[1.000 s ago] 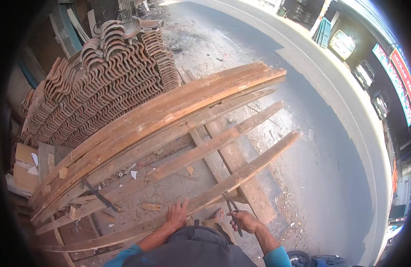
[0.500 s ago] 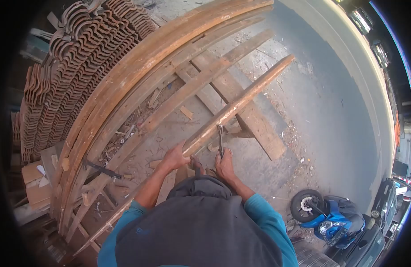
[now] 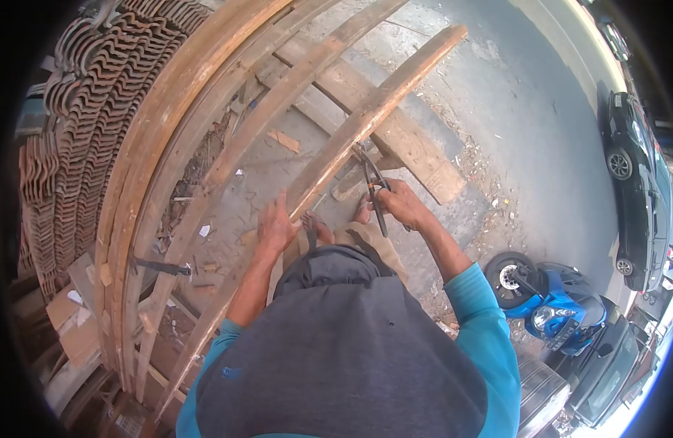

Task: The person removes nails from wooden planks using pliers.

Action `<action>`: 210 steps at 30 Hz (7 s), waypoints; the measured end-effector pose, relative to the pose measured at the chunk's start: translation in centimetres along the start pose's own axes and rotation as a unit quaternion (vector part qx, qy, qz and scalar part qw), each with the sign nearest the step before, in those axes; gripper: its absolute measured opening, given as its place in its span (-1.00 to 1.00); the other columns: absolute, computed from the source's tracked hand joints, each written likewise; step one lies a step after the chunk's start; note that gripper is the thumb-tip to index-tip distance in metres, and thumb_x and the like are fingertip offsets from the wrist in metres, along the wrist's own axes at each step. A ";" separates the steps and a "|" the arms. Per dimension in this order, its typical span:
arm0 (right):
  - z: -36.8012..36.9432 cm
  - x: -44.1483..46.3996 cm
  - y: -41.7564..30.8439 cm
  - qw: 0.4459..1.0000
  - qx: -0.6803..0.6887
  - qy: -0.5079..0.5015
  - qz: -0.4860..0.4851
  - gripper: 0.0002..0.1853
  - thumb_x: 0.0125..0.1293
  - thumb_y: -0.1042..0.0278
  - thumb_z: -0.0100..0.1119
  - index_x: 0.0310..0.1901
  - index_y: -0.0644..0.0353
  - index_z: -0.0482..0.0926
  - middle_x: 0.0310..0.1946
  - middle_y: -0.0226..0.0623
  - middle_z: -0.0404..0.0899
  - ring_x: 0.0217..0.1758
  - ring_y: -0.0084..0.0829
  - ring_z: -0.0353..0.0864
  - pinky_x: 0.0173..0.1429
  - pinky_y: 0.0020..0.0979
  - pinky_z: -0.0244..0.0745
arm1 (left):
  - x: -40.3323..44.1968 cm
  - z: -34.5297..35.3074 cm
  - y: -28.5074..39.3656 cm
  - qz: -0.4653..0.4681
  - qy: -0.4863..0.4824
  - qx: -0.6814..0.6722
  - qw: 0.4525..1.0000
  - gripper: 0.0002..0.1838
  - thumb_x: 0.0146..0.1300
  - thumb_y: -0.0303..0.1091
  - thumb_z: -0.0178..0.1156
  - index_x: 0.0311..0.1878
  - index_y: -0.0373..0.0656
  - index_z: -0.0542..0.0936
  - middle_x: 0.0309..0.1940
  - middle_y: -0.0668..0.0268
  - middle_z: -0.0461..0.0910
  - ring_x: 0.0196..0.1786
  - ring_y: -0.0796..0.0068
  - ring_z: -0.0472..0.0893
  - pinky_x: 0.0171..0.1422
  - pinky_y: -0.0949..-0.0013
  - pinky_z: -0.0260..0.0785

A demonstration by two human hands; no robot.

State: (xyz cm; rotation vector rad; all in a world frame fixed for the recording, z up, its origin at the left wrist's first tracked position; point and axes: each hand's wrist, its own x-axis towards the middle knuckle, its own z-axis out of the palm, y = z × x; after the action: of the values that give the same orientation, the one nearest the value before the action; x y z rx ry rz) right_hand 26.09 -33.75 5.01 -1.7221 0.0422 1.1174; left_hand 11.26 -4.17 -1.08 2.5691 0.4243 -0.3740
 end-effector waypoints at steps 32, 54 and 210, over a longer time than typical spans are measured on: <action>6.8 4.6 7.9 0.955 -0.188 0.172 -0.154 -0.68 0.63 0.16 0.05 -0.04 0.33 0.52 -0.43 -0.31 0.57 -0.43 -0.51 0.54 -0.33 -0.37 0.48 | 2.3 -3.0 -1.1 -0.046 -0.127 -0.106 0.985 0.00 0.06 -0.24 0.44 0.60 -0.20 0.25 0.19 -0.23 0.58 0.27 -0.22 0.58 0.33 -0.03 0.47; -11.0 3.6 -5.9 0.987 0.047 -0.101 0.118 -0.52 0.42 0.37 0.07 0.27 0.53 0.46 0.00 0.09 0.72 -0.04 -0.12 0.84 0.03 -0.22 0.81 | 0.2 -1.5 1.7 -0.054 -0.028 -0.001 0.998 0.09 0.00 -0.32 0.57 0.62 -0.05 0.21 0.13 -0.21 0.55 0.22 -0.29 0.57 0.28 -0.12 0.47; 4.3 0.3 -1.0 0.967 0.163 0.177 -0.079 -0.53 0.42 0.40 -0.08 0.30 0.40 0.48 -0.01 -0.10 0.67 0.00 -0.25 0.77 0.03 -0.22 0.72 | 18.0 -3.3 6.5 0.091 -0.267 -0.276 0.919 -0.11 0.08 0.15 0.47 0.36 -0.29 0.54 0.09 -0.04 0.71 0.10 0.18 0.69 0.26 0.16 0.48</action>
State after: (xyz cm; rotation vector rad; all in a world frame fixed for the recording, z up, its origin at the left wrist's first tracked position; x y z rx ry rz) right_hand 23.95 -29.86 5.34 -1.5739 0.2900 0.6358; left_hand 30.61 -3.75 -1.62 1.8375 0.0653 -0.7413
